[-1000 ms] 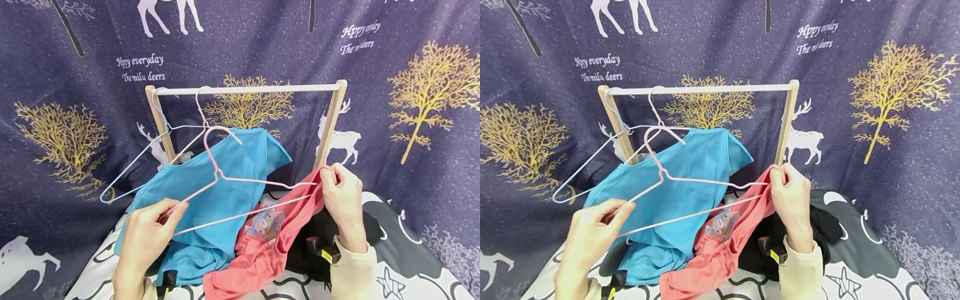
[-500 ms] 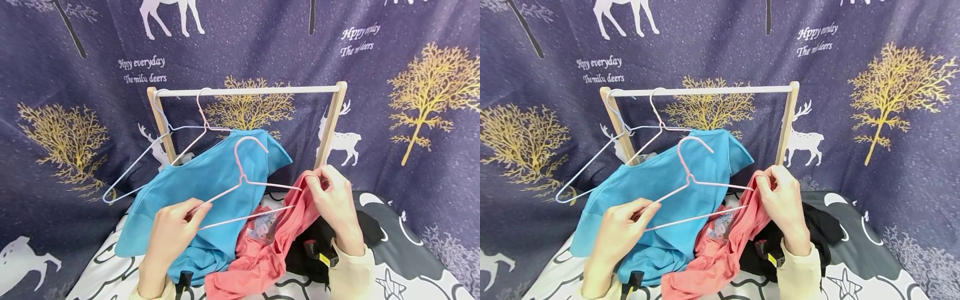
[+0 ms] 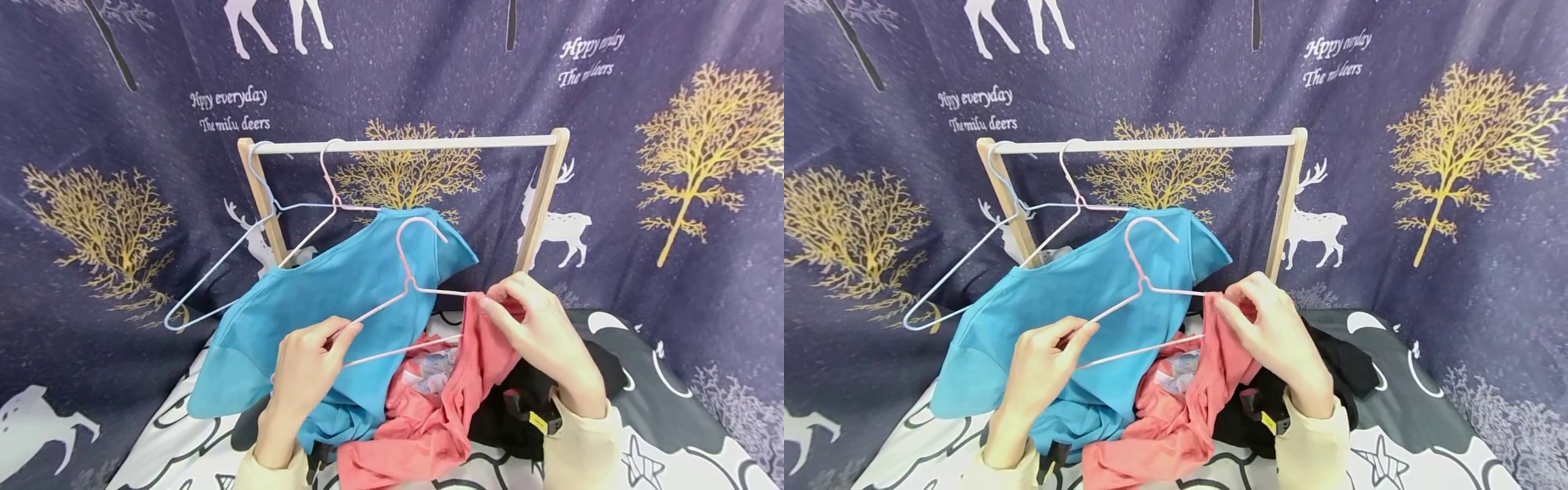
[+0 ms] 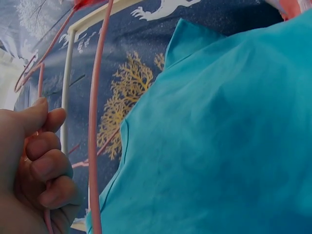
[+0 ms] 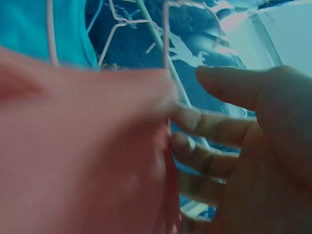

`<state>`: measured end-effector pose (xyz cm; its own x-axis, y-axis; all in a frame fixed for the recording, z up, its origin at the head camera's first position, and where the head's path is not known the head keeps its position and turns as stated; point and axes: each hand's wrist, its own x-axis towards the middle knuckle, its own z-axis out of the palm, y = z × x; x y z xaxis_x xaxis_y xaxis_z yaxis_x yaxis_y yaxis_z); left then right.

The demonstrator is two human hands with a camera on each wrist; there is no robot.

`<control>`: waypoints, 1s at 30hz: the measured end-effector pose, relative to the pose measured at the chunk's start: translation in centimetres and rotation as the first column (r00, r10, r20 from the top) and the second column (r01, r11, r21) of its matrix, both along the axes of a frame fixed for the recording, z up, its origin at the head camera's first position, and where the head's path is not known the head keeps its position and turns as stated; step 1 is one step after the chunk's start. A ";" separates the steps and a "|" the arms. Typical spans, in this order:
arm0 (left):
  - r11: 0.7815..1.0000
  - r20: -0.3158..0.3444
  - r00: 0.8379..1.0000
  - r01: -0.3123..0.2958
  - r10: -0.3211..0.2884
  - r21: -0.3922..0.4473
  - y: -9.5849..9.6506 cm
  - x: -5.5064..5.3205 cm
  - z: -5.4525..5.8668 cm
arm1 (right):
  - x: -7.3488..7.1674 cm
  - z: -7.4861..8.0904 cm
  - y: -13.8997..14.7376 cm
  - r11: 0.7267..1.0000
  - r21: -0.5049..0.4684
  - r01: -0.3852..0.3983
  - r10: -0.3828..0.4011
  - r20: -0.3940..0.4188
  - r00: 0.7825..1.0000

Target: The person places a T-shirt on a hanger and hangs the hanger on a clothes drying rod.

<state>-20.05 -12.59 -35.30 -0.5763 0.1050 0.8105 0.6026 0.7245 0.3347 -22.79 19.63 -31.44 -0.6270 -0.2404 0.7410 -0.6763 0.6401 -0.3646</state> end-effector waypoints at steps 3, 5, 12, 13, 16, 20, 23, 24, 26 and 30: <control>1.000 -0.001 1.000 0.001 -0.001 0.018 -0.4 0.1 0.2 | -0.2 0.1 0.8 0.998 0.027 -0.065 0.066 -0.021 0.998; 1.000 0.005 1.000 0.005 -0.005 0.021 -0.6 0.1 0.2 | -0.3 0.0 1.2 0.996 0.043 -0.077 0.079 -0.038 0.996; 0.999 -0.011 1.000 0.016 -0.015 0.044 -1.3 0.2 0.3 | -1.3 -0.5 2.2 0.994 0.094 -0.049 0.059 -0.108 0.992; 0.999 -0.020 1.000 0.015 -0.014 0.047 -1.5 0.3 0.4 | -1.4 -0.6 2.3 0.994 0.095 -0.058 0.068 -0.108 0.992; 0.999 -0.042 0.999 0.020 -0.018 0.043 -2.0 0.3 0.6 | -1.7 -0.9 2.5 0.990 0.085 -0.109 0.117 -0.095 0.989; 0.999 -0.068 0.997 0.026 -0.023 0.035 -2.4 0.2 0.7 | -2.0 -1.0 2.4 0.980 0.088 -0.179 0.186 -0.078 0.979; 0.999 -0.080 0.996 0.033 -0.030 0.033 -2.5 0.1 0.6 | -2.0 -1.0 2.3 0.973 0.103 -0.205 0.214 -0.085 0.973; 0.999 -0.084 0.996 0.035 -0.032 0.034 -2.5 0.1 0.5 | -1.9 -0.9 2.2 0.972 0.109 -0.208 0.218 -0.086 0.972; 0.998 -0.083 0.996 0.046 -0.042 0.040 -2.7 0.1 0.6 | -1.6 -0.7 1.9 0.972 0.117 -0.203 0.214 -0.091 0.973; 0.995 -0.076 0.994 0.078 -0.073 0.061 -2.9 0.1 0.7 | 0.0 0.2 1.2 0.980 0.161 -0.115 0.140 -0.151 0.979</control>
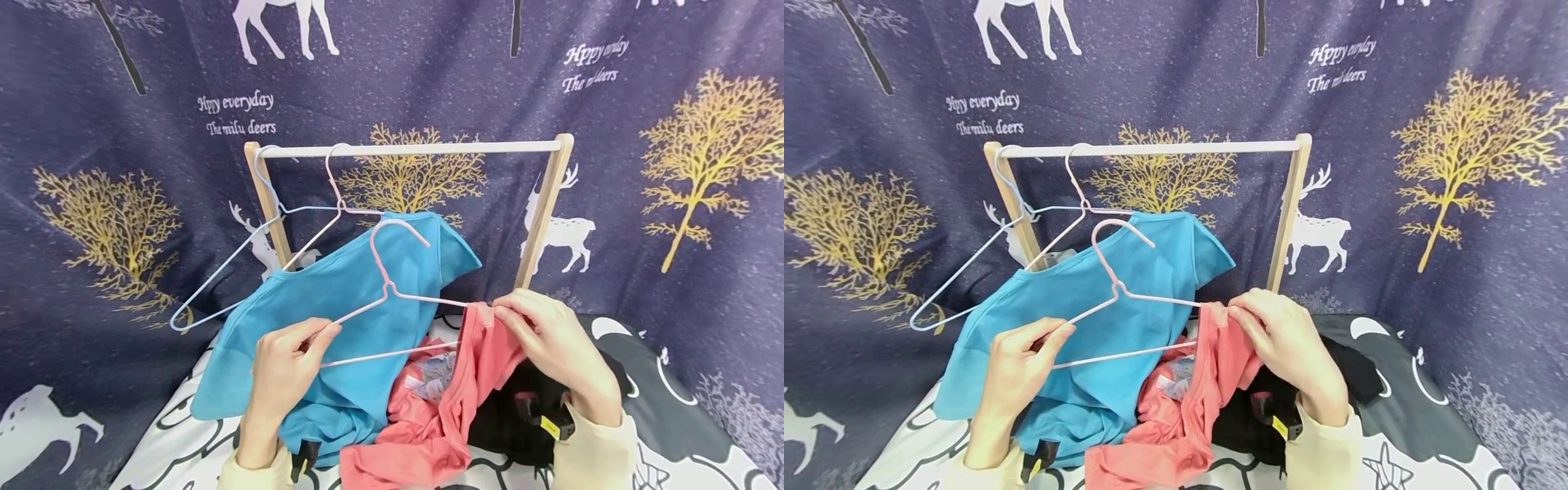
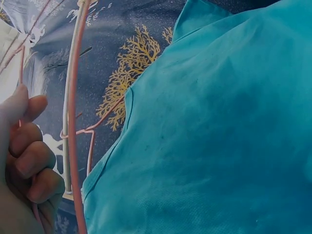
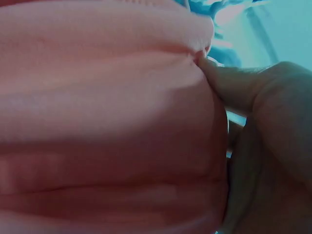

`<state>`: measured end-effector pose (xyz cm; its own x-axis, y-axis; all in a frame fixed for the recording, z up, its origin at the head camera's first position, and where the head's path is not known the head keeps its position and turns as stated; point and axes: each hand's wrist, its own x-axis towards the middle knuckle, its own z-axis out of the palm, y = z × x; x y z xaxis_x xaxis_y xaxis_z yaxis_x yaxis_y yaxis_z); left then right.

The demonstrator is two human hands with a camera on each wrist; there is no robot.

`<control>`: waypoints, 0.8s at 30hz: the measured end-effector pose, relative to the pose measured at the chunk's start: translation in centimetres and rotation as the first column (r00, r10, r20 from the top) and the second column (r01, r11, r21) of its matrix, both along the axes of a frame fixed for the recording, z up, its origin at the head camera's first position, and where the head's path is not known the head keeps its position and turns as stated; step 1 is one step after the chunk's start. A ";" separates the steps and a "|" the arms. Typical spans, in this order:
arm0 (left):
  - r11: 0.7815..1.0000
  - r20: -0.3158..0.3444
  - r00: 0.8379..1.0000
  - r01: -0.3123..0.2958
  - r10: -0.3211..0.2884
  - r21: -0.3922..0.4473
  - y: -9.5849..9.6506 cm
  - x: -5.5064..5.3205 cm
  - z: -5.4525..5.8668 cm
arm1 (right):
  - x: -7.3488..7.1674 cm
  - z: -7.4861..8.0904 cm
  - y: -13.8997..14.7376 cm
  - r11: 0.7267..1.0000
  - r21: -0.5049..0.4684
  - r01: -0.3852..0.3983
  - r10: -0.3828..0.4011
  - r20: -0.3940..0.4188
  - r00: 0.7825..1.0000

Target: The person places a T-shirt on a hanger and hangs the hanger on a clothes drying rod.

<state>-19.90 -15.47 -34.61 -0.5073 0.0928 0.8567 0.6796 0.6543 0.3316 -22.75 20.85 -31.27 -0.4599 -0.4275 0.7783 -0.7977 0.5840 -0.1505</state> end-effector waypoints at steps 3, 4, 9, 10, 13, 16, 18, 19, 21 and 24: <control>1.000 0.005 1.000 0.016 -0.016 0.025 0.0 0.0 0.0 | 1.2 0.4 -0.4 0.996 0.035 0.078 -0.077 -0.038 0.996; 1.000 0.003 1.000 0.014 -0.014 0.028 0.0 0.0 0.0 | 1.4 0.4 -0.5 0.994 0.050 0.100 -0.098 -0.047 0.994; 1.000 -0.004 1.000 0.002 -0.002 0.017 0.0 0.2 -0.1 | 1.3 0.3 -1.5 0.986 0.099 0.136 -0.127 -0.101 0.987; 1.000 -0.002 1.000 -0.001 0.001 0.009 0.1 0.2 -0.2 | 1.2 0.2 -1.6 0.985 0.101 0.139 -0.127 -0.116 0.985; 1.000 0.000 1.000 0.008 -0.008 0.004 0.5 0.1 -0.4 | 1.1 -0.1 -1.8 0.986 0.090 0.141 -0.127 -0.148 0.981; 1.000 0.008 1.000 0.021 -0.021 -0.001 0.9 0.1 -0.5 | 0.9 -0.1 -2.1 0.984 0.084 0.154 -0.139 -0.166 0.976; 0.999 0.013 0.999 0.036 -0.036 0.000 1.1 0.0 -0.6 | 0.8 -0.2 -2.4 0.984 0.082 0.161 -0.145 -0.172 0.974; 0.999 0.014 0.999 0.041 -0.041 -0.001 1.3 0.0 -0.6 | 0.8 -0.2 -2.7 0.984 0.080 0.157 -0.141 -0.173 0.975; 0.998 0.010 0.998 0.056 -0.056 -0.003 1.5 -0.1 -0.7 | 0.7 -0.3 -3.2 0.988 0.071 0.137 -0.123 -0.170 0.978; 0.996 0.015 0.996 0.088 -0.088 -0.017 2.1 -0.3 -0.9 | 0.6 -0.5 -4.3 0.994 0.066 0.083 -0.073 -0.141 0.987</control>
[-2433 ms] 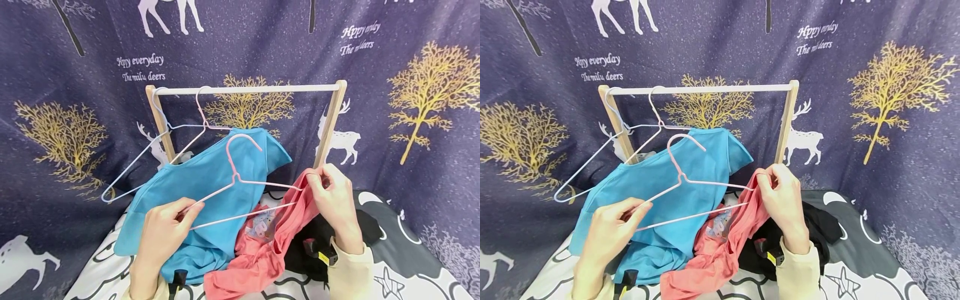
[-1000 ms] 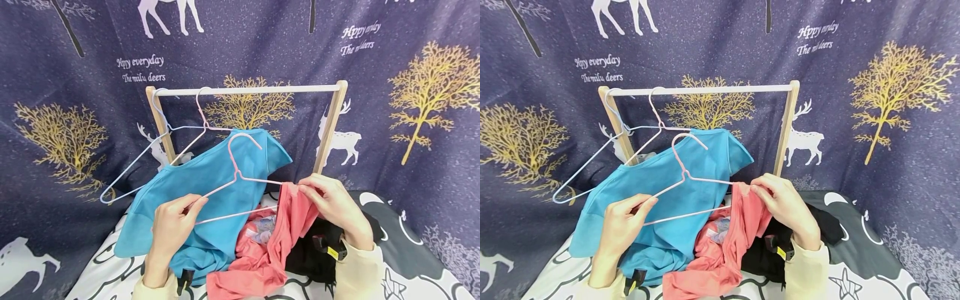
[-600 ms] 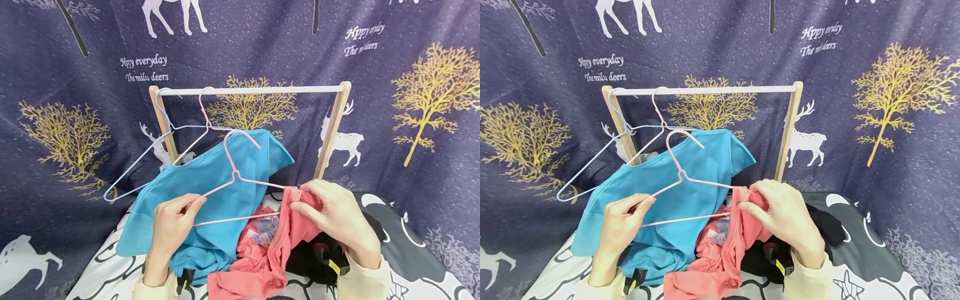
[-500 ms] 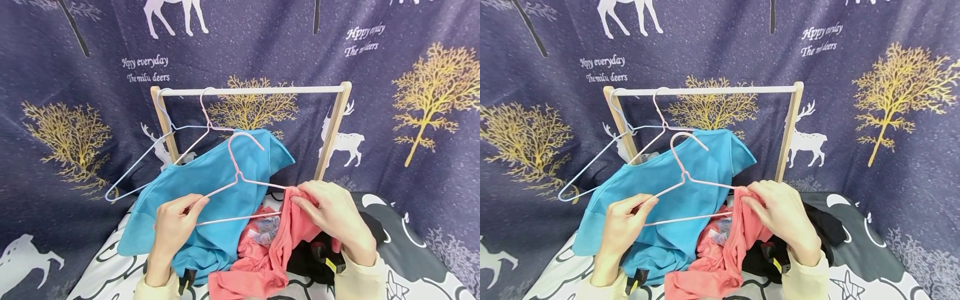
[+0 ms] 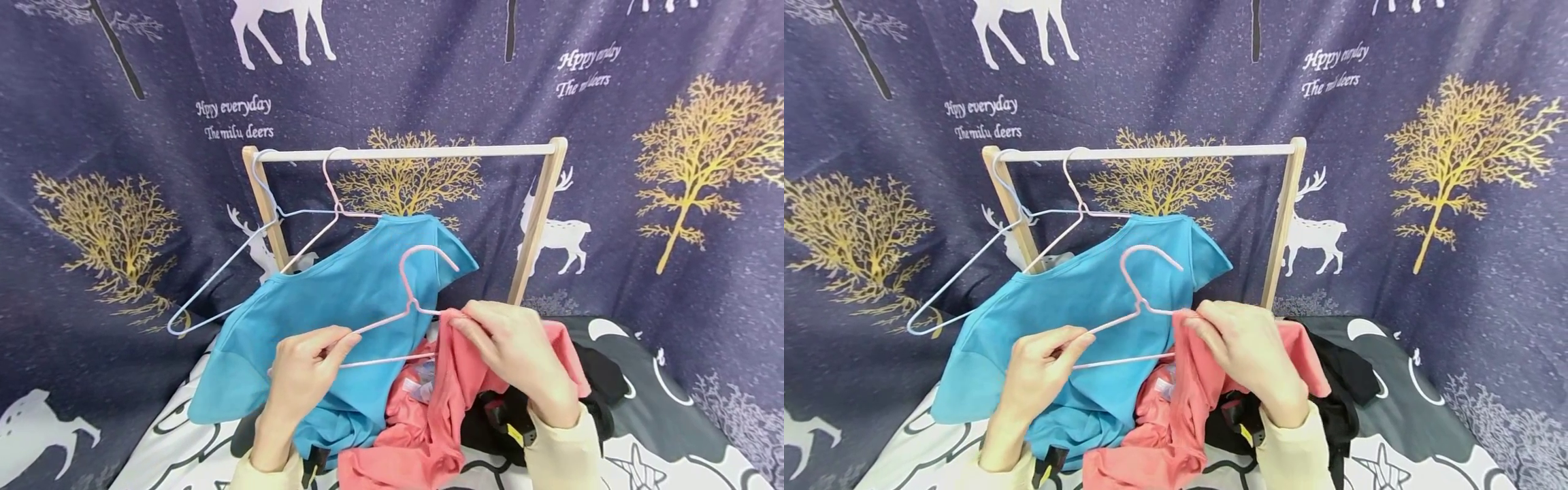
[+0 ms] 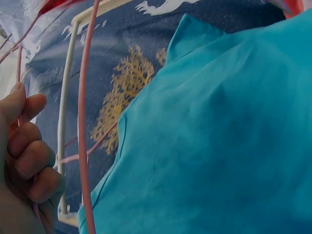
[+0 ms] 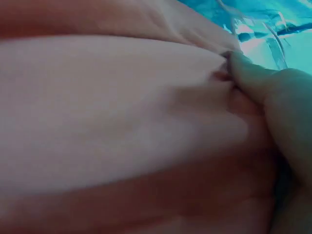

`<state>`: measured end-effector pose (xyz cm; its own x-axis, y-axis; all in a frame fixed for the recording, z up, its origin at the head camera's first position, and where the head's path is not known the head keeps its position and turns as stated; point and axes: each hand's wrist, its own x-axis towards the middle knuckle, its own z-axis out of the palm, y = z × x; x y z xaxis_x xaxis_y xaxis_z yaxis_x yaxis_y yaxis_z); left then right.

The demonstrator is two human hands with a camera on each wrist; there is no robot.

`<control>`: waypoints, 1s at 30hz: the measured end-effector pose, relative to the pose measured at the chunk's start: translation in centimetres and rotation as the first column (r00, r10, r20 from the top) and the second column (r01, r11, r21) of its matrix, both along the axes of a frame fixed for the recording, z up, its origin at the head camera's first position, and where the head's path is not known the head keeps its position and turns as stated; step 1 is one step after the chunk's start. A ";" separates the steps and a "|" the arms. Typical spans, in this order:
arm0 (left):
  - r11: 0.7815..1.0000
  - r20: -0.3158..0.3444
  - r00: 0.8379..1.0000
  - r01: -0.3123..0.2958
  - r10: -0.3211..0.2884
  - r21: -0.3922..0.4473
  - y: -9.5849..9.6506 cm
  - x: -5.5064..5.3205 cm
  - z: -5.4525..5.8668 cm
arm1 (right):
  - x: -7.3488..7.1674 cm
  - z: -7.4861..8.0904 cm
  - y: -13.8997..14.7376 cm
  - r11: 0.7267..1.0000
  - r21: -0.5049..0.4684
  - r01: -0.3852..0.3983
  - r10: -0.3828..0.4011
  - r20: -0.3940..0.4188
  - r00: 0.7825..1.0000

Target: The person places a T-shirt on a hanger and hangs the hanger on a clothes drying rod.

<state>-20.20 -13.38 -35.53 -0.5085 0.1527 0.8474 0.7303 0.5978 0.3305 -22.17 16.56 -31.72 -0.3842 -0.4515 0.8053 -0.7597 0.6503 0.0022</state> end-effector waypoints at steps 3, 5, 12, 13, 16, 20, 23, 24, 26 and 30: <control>0.999 0.014 1.000 0.020 -0.020 -0.026 0.6 -0.1 -0.3 | 0.0 -0.2 -0.9 0.999 -0.003 -0.041 0.041 0.026 0.999; 0.999 0.021 1.000 0.024 -0.024 -0.037 1.0 -0.2 -0.4 | 0.0 -0.2 -1.3 0.999 -0.009 -0.048 0.048 0.031 0.998; 0.998 0.032 0.999 0.023 -0.021 -0.063 2.0 -0.5 -0.7 | 0.0 -0.3 -1.7 0.999 -0.020 -0.035 0.036 0.016 0.999; 0.998 0.042 0.999 0.020 -0.017 -0.064 2.1 -0.6 -0.8 | 0.1 -0.3 -1.8 1.000 -0.015 -0.023 0.023 0.021 1.000; 0.998 0.063 0.998 -0.001 0.005 -0.062 2.4 -0.5 -1.1 | 0.3 -0.4 -2.1 0.999 -0.014 0.033 -0.032 0.056 0.998; 0.997 0.054 0.998 -0.035 0.038 -0.070 2.9 -0.4 -1.5 | 0.6 -0.7 -2.6 0.994 -0.035 0.104 -0.100 0.104 0.990; 0.996 0.018 0.999 -0.041 0.043 -0.078 3.4 -0.5 -1.5 | 0.6 -0.8 -2.9 0.986 -0.080 0.144 -0.135 0.101 0.986; 0.996 0.004 0.999 -0.039 0.040 -0.074 3.6 -0.4 -1.4 | 0.5 -0.9 -2.9 0.982 -0.098 0.159 -0.149 0.097 0.984; 0.998 -0.024 0.999 -0.027 0.025 -0.062 3.9 -0.3 -1.2 | 0.3 -0.9 -2.9 0.972 -0.141 0.186 -0.175 0.090 0.981; 0.997 -0.113 0.992 0.057 -0.062 -0.045 4.4 0.3 -0.3 | -0.2 -0.7 -2.3 0.948 -0.216 0.236 -0.220 0.093 0.971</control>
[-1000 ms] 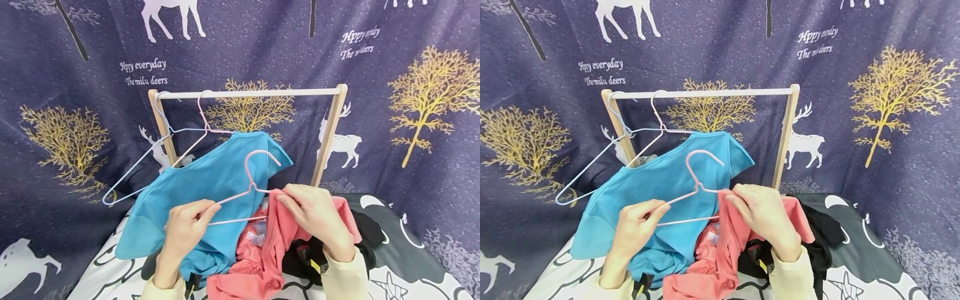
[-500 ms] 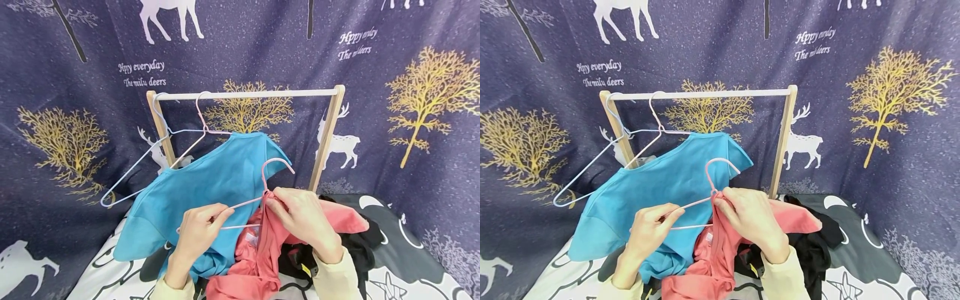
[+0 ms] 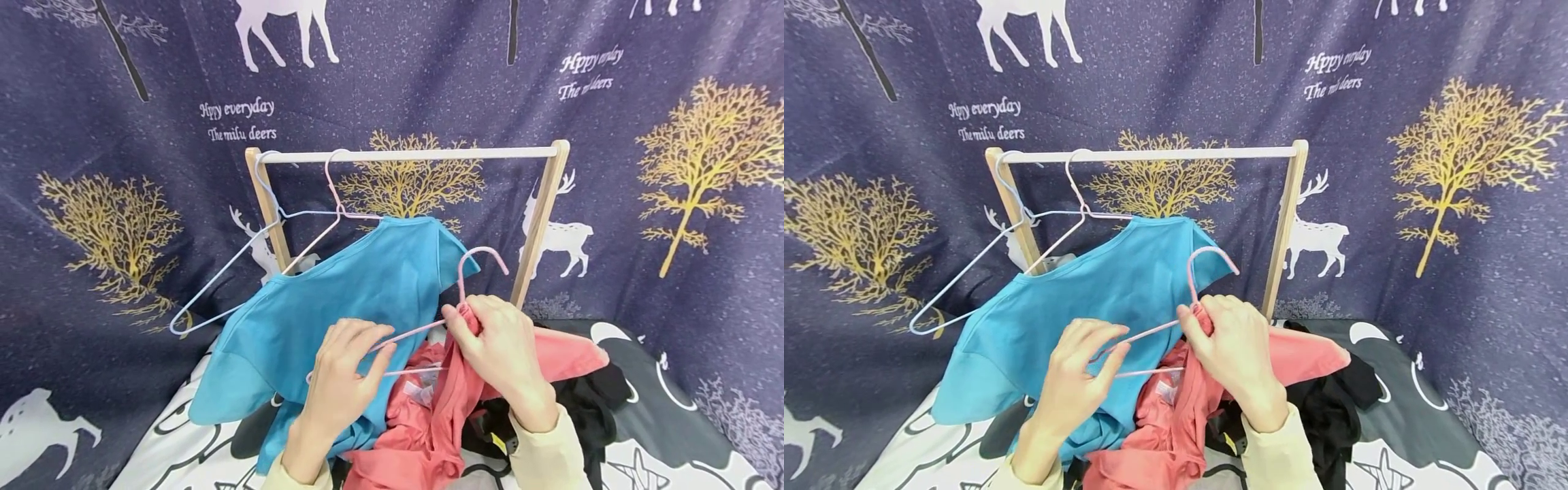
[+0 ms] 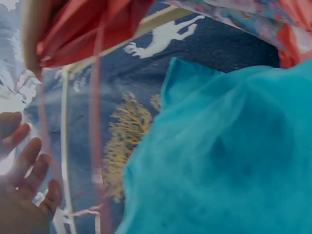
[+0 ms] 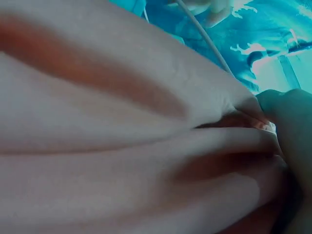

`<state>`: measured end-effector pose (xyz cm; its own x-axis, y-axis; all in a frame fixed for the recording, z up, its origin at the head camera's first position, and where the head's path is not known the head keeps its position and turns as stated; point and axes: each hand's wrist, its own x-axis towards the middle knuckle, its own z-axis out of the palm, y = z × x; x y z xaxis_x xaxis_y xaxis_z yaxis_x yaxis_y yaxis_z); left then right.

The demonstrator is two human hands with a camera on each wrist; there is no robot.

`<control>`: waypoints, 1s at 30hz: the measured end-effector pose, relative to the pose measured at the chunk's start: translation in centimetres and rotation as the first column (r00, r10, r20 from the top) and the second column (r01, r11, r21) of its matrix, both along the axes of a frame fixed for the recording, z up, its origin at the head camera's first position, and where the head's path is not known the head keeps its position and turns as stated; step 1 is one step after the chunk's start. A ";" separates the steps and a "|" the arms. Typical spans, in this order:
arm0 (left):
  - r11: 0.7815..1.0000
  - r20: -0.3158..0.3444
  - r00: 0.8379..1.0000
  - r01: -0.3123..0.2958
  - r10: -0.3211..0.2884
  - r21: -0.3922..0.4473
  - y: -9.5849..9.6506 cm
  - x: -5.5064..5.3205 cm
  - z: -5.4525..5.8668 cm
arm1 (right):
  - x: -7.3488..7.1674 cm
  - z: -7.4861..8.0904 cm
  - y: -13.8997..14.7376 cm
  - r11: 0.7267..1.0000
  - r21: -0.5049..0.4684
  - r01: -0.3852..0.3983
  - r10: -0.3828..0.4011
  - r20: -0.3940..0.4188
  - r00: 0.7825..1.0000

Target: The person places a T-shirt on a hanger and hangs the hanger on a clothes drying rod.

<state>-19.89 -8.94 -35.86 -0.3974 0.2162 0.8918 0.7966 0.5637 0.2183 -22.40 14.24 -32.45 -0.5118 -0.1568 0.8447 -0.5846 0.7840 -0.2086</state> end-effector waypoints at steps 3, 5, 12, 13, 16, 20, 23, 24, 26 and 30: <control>0.991 -0.019 0.992 0.126 -0.127 -0.050 0.6 0.7 0.5 | -0.3 0.1 0.9 0.999 -0.046 0.022 -0.023 -0.010 1.000; 0.973 0.096 0.975 0.208 -0.199 -0.101 1.1 1.0 0.4 | -0.4 0.2 1.5 0.997 -0.078 0.030 -0.031 -0.012 0.999; 0.845 0.635 0.764 0.412 -0.116 -0.342 3.3 0.2 -2.0 | -0.4 0.5 3.2 0.984 -0.169 0.060 -0.062 -0.004 0.998; 0.823 0.666 0.738 0.440 -0.104 -0.360 3.6 0.1 -2.3 | -0.4 0.5 3.4 0.982 -0.180 0.061 -0.063 -0.008 0.998; 0.784 0.710 0.698 0.491 -0.092 -0.381 4.1 -0.1 -3.0 | -0.4 0.5 3.8 0.978 -0.201 0.060 -0.067 -0.028 0.997; 0.806 0.719 0.691 0.468 -0.078 -0.363 3.9 -0.2 -2.9 | -0.5 0.6 4.3 0.972 -0.227 0.058 -0.071 -0.046 0.996; 0.834 0.728 0.680 0.448 -0.084 -0.322 3.3 -0.4 -2.5 | -0.6 0.7 4.8 0.966 -0.250 0.061 -0.072 -0.036 0.997; 0.844 0.732 0.676 0.439 -0.084 -0.308 3.1 -0.4 -2.4 | -0.6 0.7 4.9 0.964 -0.259 0.061 -0.071 -0.030 0.997; 0.863 0.749 0.656 0.425 -0.087 -0.272 2.6 -0.5 -2.1 | -0.6 0.7 5.2 0.958 -0.277 0.071 -0.079 -0.015 0.997; 0.886 0.747 0.664 0.370 -0.043 -0.279 1.4 -0.6 -1.6 | -0.4 0.5 6.0 0.944 -0.312 0.103 -0.104 0.014 0.994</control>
